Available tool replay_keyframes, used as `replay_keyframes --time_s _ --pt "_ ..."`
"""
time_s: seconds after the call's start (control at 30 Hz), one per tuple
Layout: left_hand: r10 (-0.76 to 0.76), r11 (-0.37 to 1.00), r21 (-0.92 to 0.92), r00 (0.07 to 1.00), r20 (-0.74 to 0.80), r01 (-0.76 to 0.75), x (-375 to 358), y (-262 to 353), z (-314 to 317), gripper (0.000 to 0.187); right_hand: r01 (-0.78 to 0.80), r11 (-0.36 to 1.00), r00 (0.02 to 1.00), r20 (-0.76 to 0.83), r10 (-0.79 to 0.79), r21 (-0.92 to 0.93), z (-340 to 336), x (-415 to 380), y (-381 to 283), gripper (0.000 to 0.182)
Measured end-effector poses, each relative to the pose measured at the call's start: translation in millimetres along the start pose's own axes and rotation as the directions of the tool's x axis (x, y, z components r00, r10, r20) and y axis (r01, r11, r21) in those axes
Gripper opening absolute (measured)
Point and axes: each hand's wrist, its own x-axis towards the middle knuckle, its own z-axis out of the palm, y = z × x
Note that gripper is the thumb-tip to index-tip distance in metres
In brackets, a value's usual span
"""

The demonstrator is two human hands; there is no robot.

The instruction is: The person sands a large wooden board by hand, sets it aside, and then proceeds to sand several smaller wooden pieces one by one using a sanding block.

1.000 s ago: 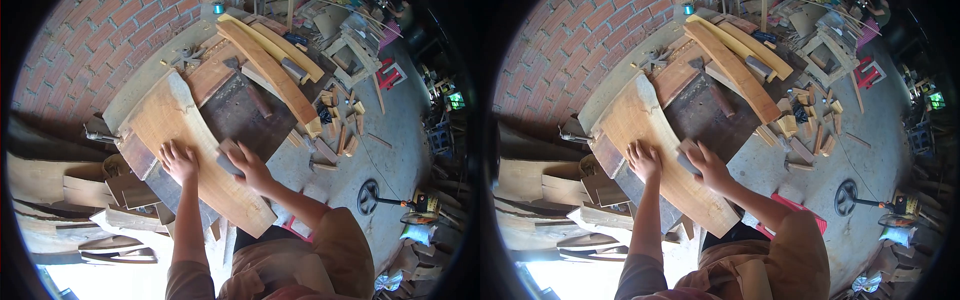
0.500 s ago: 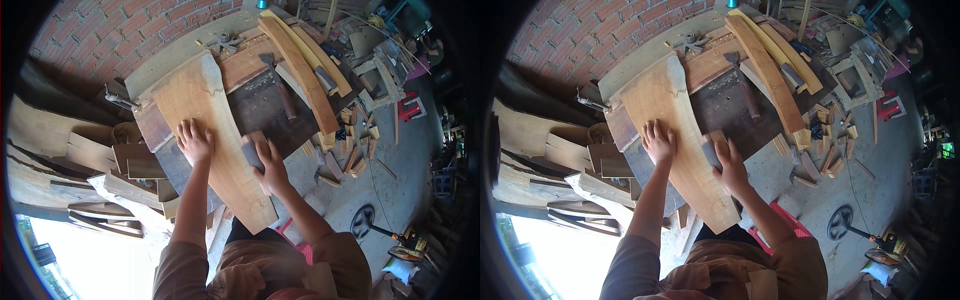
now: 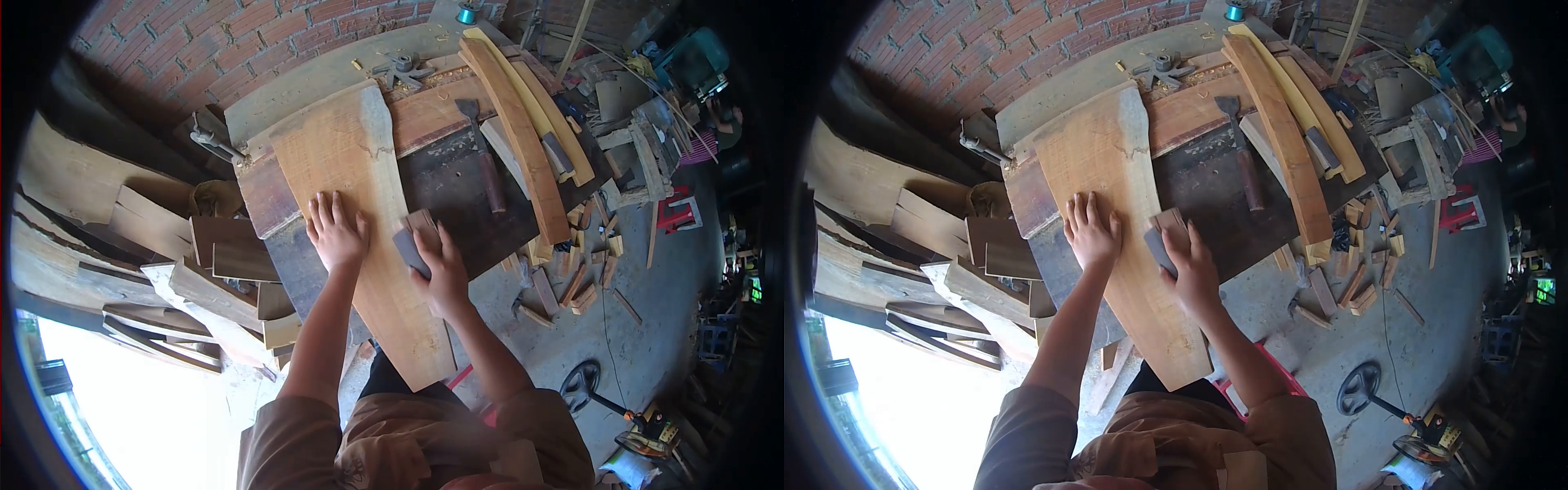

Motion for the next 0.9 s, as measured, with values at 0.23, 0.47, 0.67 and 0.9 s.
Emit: replay_keyframes --time_s 0.23,0.47,0.67,0.9 --pt "-0.010 1.000 -0.008 1.000 -0.003 0.010 -0.2 0.3 -2.9 0.057 -0.093 0.996 0.996 -0.014 0.093 -0.003 23.3 139.5 -4.6 0.064" --pt "-0.011 0.999 -0.038 1.000 -0.005 0.011 -0.6 1.2 0.3 0.058 0.044 0.999 0.998 0.045 -0.045 0.025 -19.0 -59.3 2.0 0.066" --pt "-0.002 1.000 -0.005 1.000 -0.013 0.002 -1.5 0.6 2.5 0.056 -0.057 0.998 0.991 0.117 0.058 -0.013 -53.5 -222.2 -4.7 0.067" --pt "-0.008 1.000 0.010 1.000 -0.010 0.009 -1.7 0.7 1.1 0.057 -0.005 0.998 0.997 0.081 0.000 0.065 -28.0 -95.1 7.0 0.064"
